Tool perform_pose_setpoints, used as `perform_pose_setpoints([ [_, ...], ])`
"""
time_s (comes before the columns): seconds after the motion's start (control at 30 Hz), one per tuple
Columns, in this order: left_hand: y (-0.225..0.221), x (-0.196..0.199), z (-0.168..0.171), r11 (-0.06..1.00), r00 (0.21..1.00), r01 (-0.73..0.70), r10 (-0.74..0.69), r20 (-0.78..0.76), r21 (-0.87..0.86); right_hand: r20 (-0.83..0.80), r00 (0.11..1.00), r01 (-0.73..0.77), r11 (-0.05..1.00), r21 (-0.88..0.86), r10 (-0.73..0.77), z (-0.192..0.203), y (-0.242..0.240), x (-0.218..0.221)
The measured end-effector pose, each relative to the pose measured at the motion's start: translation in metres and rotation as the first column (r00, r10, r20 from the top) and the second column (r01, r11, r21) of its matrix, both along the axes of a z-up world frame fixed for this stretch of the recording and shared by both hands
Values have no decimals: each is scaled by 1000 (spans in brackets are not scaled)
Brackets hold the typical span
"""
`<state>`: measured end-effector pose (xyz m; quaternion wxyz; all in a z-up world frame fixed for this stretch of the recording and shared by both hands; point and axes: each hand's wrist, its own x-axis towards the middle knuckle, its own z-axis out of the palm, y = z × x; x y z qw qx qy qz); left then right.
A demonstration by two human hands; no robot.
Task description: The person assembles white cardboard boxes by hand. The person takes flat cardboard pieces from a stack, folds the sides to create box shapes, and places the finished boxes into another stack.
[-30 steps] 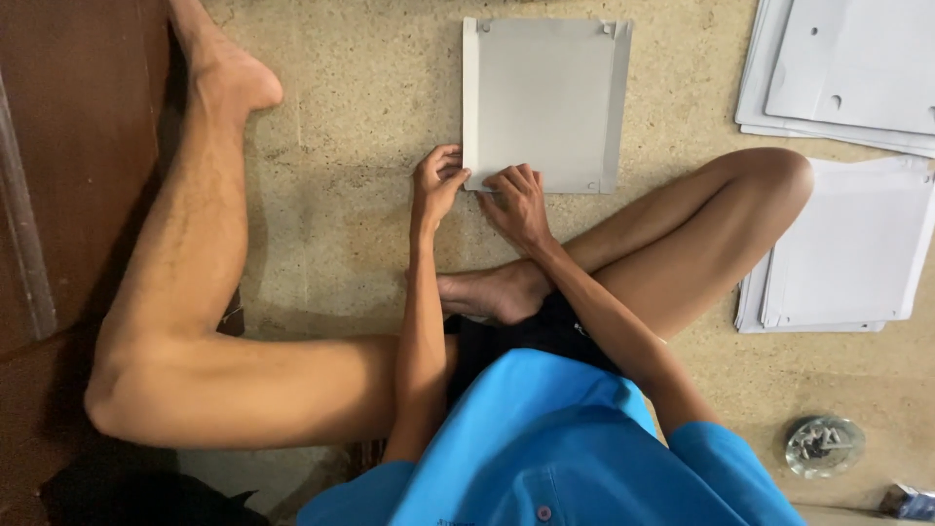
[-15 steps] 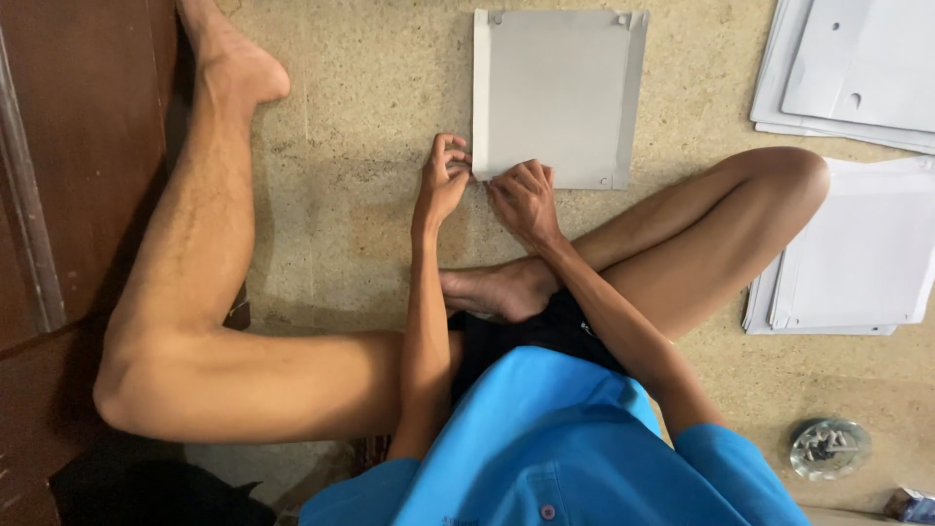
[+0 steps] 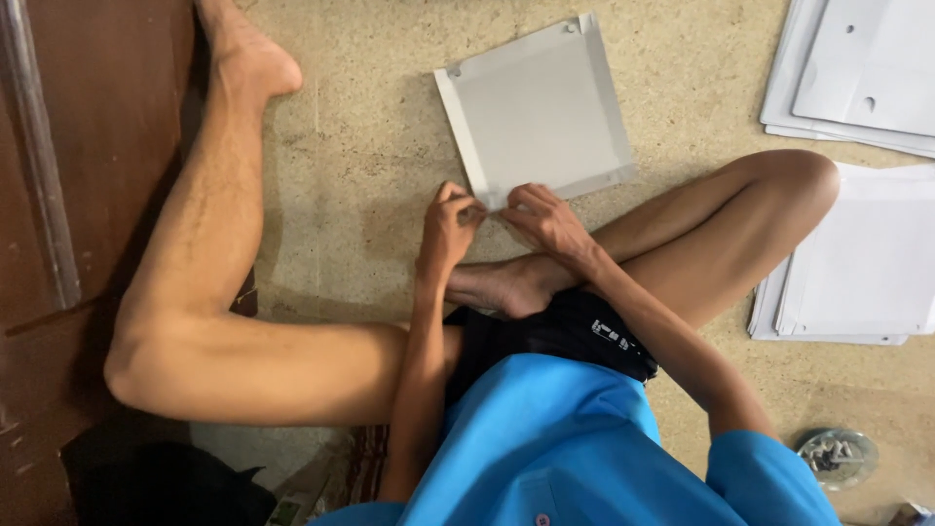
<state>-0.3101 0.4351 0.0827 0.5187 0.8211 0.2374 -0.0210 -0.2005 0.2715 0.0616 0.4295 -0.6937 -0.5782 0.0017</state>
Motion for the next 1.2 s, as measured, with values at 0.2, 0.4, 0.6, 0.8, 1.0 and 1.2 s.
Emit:
perform_pose_setpoints([
  [0.2, -24, 31, -5, 872, 981, 164, -195, 19, 462, 81, 987, 148, 979, -137, -137, -5, -22, 22],
  [0.4, -52, 56, -34, 779, 946, 287, -320, -40, 557, -127, 894, 362, 861, -358, -429, -26, -46, 18],
  [0.6, -81, 73, -54, 751, 913, 353, -407, -29, 558, -485, 582, 360, 742, -566, -653, -20, -68, 8],
  [0.8, -87, 87, -42, 896, 941, 326, -337, -15, 301, -613, 436, 488, 745, -455, -659, -18, -79, 14],
  [1.0, -81, 104, -27, 952, 951, 302, -304, 52, 48, -842, 217, 498, 798, -340, -493, -34, -73, 30],
  [1.2, -85, 109, -44, 979, 980, 193, -190, 53, -67, -873, 127, 509, 787, -350, -470, -52, -78, 37],
])
